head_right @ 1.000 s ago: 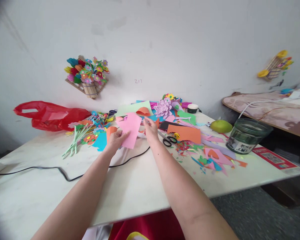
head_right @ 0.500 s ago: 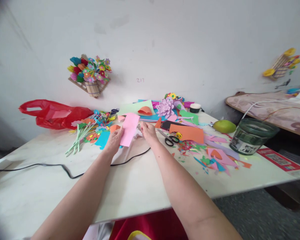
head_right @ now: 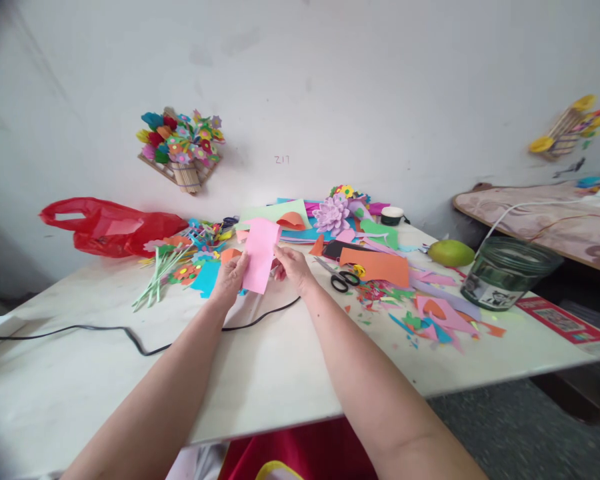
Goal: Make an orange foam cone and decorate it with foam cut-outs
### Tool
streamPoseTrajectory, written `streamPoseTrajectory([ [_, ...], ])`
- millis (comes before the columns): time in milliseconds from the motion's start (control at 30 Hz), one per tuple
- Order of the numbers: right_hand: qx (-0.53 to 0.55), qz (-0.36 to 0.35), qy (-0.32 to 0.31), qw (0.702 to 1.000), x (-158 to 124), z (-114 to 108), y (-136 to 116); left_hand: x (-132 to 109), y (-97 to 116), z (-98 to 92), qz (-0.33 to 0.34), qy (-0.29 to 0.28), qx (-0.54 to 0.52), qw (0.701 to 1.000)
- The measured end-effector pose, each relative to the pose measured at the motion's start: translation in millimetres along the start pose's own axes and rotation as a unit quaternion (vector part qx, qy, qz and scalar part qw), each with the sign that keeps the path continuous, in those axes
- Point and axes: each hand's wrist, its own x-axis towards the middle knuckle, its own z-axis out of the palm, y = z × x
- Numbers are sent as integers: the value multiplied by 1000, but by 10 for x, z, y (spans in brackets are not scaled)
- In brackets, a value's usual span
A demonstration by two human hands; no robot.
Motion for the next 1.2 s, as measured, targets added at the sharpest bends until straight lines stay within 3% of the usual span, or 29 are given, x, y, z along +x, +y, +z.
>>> streamPoseTrajectory([
  [100,-54,-7,0,999,1,33,20,-2,-10,7,-9,-19,-4,1000],
  [300,-108,-37,71,991,15,37,45,-7,-50,-38,-13,-78,1,997],
  [467,-122,-59,99,986,26,31,58,-3,-43,-44,-36,-73,-57,995],
  [700,-24,-53,137,989,15,35,-4,-15,16,-50,-79,-84,-194,974],
  [833,-37,-89,48,994,-24,8,-57,-40,81,-79,-139,-67,-287,945],
  [933,-93,-82,-24,992,-23,-7,-52,-46,122,-113,-212,-86,-352,908],
  [1067,-146,-97,-46,983,19,-17,-40,-33,130,-146,-300,-100,-417,852],
  [1200,-179,-99,-91,975,38,-47,-67,-34,119,-140,-351,-112,-420,830],
])
